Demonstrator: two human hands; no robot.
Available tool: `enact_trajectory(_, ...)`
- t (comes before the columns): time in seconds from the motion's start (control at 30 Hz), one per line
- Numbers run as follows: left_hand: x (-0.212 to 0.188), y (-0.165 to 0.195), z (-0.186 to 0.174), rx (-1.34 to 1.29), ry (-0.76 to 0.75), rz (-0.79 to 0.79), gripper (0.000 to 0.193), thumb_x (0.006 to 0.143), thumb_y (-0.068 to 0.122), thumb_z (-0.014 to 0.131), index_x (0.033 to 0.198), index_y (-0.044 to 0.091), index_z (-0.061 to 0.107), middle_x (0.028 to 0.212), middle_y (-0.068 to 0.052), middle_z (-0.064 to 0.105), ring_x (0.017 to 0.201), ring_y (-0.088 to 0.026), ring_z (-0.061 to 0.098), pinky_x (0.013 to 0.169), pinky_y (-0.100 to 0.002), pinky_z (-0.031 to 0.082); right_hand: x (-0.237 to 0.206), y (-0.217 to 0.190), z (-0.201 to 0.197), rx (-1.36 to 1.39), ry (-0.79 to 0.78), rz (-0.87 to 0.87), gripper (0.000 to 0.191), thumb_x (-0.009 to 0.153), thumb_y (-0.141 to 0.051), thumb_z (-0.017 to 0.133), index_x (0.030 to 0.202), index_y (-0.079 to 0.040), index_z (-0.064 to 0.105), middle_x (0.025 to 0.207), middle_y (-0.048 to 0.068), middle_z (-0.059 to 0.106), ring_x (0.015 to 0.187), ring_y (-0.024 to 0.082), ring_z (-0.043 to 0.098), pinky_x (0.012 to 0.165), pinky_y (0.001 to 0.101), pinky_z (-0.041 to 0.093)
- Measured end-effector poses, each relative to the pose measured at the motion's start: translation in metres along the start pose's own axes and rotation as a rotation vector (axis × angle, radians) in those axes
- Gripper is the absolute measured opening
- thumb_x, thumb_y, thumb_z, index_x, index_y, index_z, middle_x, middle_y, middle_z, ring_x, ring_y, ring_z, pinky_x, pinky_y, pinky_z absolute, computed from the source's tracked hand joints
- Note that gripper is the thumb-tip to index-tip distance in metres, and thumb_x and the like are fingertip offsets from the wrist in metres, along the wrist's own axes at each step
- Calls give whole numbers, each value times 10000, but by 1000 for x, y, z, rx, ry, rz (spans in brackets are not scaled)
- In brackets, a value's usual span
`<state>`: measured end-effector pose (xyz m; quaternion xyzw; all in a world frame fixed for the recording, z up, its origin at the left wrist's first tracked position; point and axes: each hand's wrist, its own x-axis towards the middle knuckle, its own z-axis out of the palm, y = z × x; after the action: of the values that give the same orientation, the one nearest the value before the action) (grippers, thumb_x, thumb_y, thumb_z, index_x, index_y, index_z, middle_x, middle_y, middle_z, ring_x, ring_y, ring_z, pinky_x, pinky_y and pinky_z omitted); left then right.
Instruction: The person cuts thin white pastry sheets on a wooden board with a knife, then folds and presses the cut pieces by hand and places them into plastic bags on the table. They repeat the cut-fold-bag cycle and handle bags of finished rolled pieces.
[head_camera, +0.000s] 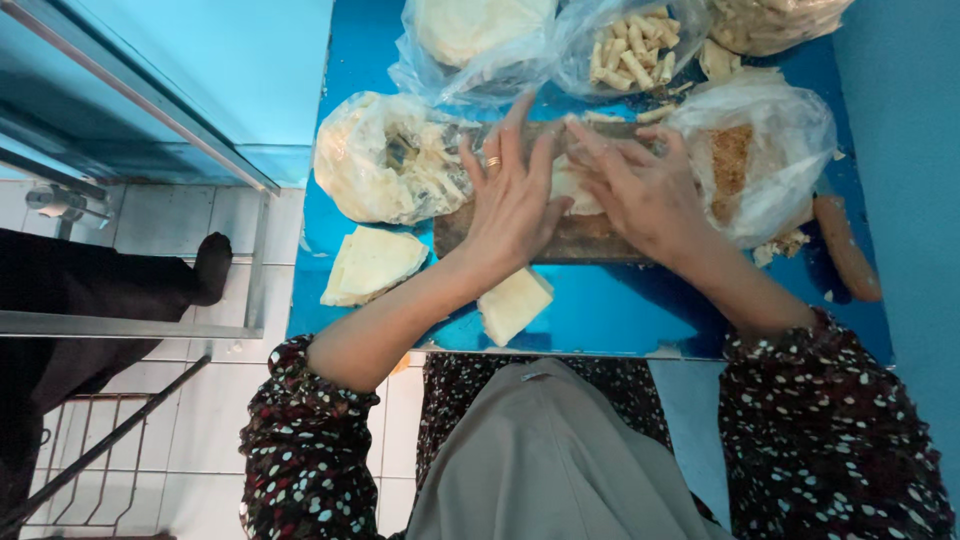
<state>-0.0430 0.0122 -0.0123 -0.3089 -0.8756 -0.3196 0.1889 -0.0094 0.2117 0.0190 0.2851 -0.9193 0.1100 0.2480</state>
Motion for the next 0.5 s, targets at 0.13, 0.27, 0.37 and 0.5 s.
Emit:
enact_trajectory(0.13, 0, 1, -3, 3, 13, 9, 905, 725, 166, 872, 1493, 92, 399, 1619, -204, 165, 1450, -463, 285, 1133, -781, 134, 4, 7, 10, 42, 30, 44, 732, 992, -158, 755, 1615, -75, 380, 1127, 16, 781, 1098, 200, 697, 1033, 438, 403)
enact_trajectory(0.27, 0, 2, -5, 30, 20, 25, 870, 733, 181, 878, 1465, 95, 416, 1614, -208, 169, 1442, -478, 281, 1116, -787, 139, 12, 17, 15, 257, 12, 251, 744, 981, -105, 775, 1608, -121, 374, 1047, 54, 792, 1001, 236, 733, 908, 380, 498)
enact_trajectory(0.37, 0, 2, -5, 56, 39, 38, 850, 728, 183, 884, 1447, 96, 440, 1611, -210, 180, 1439, -475, 289, 1110, -786, 143, 18, 23, 13, 469, 78, 354, 769, 986, -55, 764, 1625, -98, 338, 1034, 76, 797, 1001, 251, 749, 951, 372, 538)
enact_trajectory(0.5, 1, 0, -5, 60, 53, 45, 798, 695, 204, 903, 1356, 59, 479, 1611, -219, 200, 1429, -464, 305, 1127, -769, 158, 15, 21, -3, 814, 160, 395, 768, 1037, -61, 711, 1663, -102, 269, 1135, 71, 769, 1091, 201, 746, 1011, 328, 573)
